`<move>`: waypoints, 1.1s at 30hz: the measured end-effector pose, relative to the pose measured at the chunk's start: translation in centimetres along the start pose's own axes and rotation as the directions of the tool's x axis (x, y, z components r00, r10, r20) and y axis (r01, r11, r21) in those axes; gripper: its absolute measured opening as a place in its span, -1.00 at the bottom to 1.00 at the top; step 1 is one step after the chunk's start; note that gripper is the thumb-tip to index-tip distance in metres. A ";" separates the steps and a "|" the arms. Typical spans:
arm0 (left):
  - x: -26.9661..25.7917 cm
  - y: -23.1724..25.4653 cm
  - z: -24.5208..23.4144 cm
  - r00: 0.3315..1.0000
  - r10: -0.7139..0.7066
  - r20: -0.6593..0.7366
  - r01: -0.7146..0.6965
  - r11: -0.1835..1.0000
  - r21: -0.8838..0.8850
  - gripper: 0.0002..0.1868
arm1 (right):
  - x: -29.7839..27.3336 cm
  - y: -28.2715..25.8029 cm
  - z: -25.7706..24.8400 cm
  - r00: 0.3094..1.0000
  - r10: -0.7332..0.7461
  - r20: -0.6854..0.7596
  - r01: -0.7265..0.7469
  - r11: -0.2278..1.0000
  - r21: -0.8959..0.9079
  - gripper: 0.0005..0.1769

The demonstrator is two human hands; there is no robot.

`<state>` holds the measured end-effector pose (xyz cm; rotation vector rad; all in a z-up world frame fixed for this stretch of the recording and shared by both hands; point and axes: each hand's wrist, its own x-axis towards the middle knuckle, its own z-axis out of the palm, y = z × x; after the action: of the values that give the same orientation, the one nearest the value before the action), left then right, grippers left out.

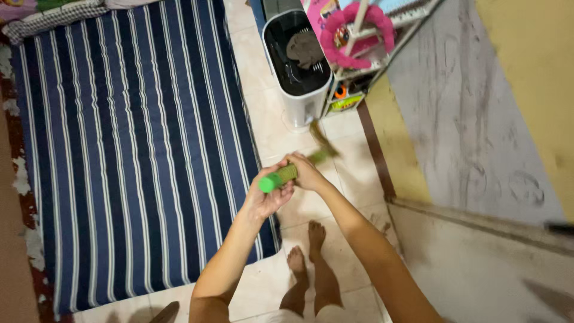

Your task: The person folds towels and a small garment by hand, hangs items on a clothes hanger, and sweeps the floor using a broom.

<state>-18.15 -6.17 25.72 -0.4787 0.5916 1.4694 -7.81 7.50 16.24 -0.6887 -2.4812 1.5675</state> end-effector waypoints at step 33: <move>19.6 -11.4 -12.2 0.967 0.174 -0.189 0.073 0.519 0.852 -0.14 | -36.2 17.3 -2.7 0.756 0.587 -0.289 -0.380 0.753 0.537 -0.47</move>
<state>-7.63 0.63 3.31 0.1668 1.4589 0.9775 30.60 -0.05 7.02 -1.5123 -1.5807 1.7881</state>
